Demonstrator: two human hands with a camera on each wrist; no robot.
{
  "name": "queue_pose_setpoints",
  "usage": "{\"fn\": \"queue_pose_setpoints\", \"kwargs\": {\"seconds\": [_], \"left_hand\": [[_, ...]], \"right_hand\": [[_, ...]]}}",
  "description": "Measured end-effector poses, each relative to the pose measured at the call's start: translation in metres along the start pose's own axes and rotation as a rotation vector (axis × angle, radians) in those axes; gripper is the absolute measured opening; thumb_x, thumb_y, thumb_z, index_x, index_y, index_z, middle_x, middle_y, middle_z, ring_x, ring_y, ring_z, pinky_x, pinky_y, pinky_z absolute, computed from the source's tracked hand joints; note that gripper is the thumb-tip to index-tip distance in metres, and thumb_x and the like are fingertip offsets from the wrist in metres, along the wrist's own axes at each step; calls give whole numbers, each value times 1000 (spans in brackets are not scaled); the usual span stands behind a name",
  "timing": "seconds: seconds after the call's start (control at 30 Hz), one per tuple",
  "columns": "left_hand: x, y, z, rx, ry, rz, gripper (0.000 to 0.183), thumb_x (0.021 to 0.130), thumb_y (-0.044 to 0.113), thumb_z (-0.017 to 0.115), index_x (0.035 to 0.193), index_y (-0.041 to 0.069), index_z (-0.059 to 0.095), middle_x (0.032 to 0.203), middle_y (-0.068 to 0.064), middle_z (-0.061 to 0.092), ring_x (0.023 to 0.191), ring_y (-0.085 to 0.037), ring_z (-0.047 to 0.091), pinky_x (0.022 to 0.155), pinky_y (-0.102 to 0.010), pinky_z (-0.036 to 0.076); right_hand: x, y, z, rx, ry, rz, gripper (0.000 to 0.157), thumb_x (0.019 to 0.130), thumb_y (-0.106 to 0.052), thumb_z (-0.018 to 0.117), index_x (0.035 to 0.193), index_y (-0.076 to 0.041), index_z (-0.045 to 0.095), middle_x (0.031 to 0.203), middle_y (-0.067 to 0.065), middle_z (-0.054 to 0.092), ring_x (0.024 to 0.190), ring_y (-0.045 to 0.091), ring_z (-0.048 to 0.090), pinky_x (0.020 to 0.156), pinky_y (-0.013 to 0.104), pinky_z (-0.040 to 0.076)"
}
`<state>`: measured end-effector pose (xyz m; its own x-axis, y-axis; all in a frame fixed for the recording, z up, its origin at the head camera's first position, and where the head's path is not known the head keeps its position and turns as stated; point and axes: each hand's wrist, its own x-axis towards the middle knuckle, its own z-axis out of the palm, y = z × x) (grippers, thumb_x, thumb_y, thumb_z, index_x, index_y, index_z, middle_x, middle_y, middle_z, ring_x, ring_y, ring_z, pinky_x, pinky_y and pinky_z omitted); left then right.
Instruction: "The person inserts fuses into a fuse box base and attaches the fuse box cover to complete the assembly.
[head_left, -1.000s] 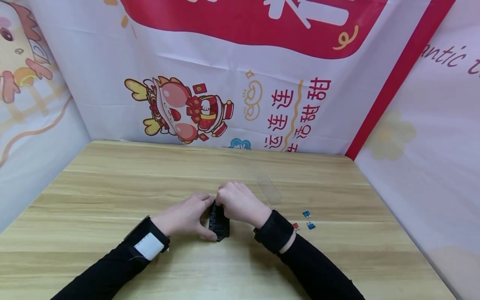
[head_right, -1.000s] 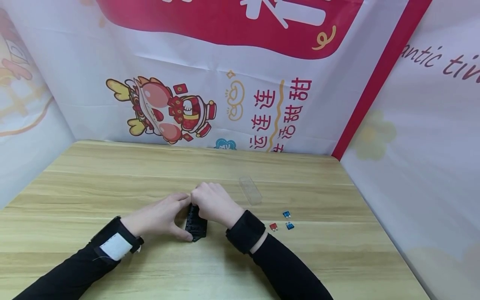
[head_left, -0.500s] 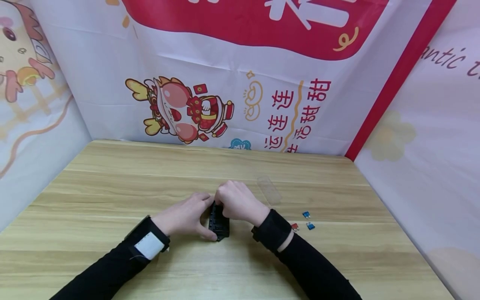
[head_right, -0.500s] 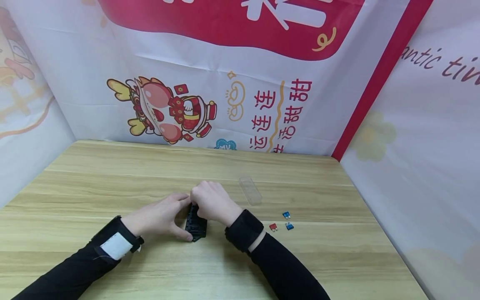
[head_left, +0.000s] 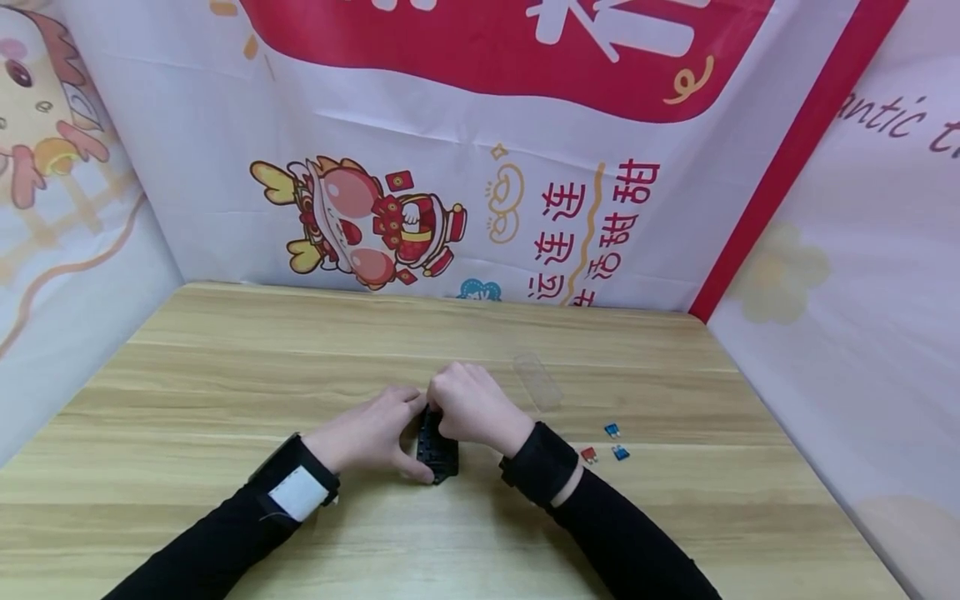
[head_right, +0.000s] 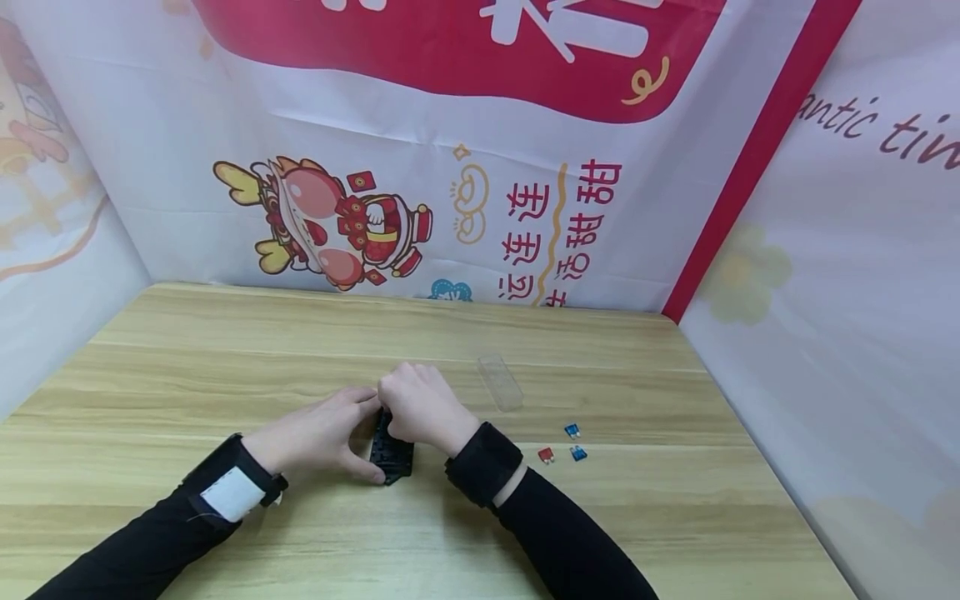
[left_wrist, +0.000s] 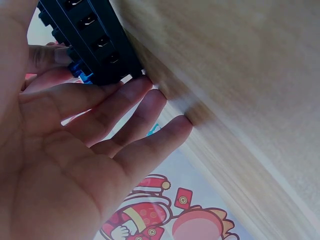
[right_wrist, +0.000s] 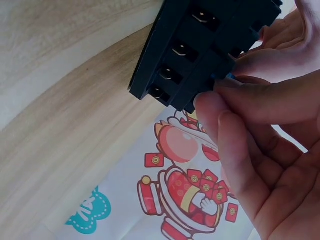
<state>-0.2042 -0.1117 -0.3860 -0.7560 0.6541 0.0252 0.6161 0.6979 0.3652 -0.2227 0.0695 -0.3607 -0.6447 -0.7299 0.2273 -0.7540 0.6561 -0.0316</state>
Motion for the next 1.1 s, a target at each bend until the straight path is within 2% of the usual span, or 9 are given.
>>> {"fn": "queue_pose_setpoints", "kwargs": {"seconds": [0.17,0.23,0.33,0.43,0.63,0.87,1.1], "left_hand": [[0,-1,1,12,19,22,69,64,62,77,112,15,57,112,0,54,104,-18,47,88,-34,43],[0,-1,2,14,20,14,73,64,62,76,116,14,57,114,0,54,106,-17,47,89,-33,42],[-1,-1,1,13,14,2,84,65,63,76,127,11,54,122,-3,53,111,-18,46,93,-34,40],[-1,-1,1,7,10,-3,94,65,63,76,136,8,49,128,-6,51,116,-20,45,96,-35,39],[-2,0,0,5,-8,-36,102,65,63,75,143,6,42,133,-8,48,120,-21,43,98,-35,37],[-2,0,-1,-2,-31,-80,100,64,66,74,143,13,43,135,-5,46,119,-17,42,99,-35,37],[-2,0,-1,11,-36,-86,103,63,68,72,142,9,43,138,-8,45,122,-18,41,101,-36,36]], "right_hand": [[-1,-1,-3,-29,2,-32,25,71,-1,64,59,-17,51,60,-7,30,53,8,29,46,17,24],[-2,0,-4,-6,-6,-34,20,74,-1,64,62,-15,58,60,-8,37,54,7,33,47,17,28],[-3,4,-7,44,-15,-29,15,78,-1,64,72,-14,70,65,-9,53,59,4,46,52,13,37],[-3,8,-9,91,-18,-18,15,80,-1,65,79,-13,74,76,-8,63,68,3,55,59,13,43],[-3,13,-11,139,-41,18,12,80,-3,67,78,-14,71,73,-10,60,66,3,53,58,14,42],[-3,18,-18,154,-55,50,10,80,-5,70,77,-14,70,74,-6,63,67,4,54,60,16,44],[-3,25,-19,144,-56,64,10,81,-5,69,77,-14,71,73,-7,62,65,4,54,58,15,43]]}}
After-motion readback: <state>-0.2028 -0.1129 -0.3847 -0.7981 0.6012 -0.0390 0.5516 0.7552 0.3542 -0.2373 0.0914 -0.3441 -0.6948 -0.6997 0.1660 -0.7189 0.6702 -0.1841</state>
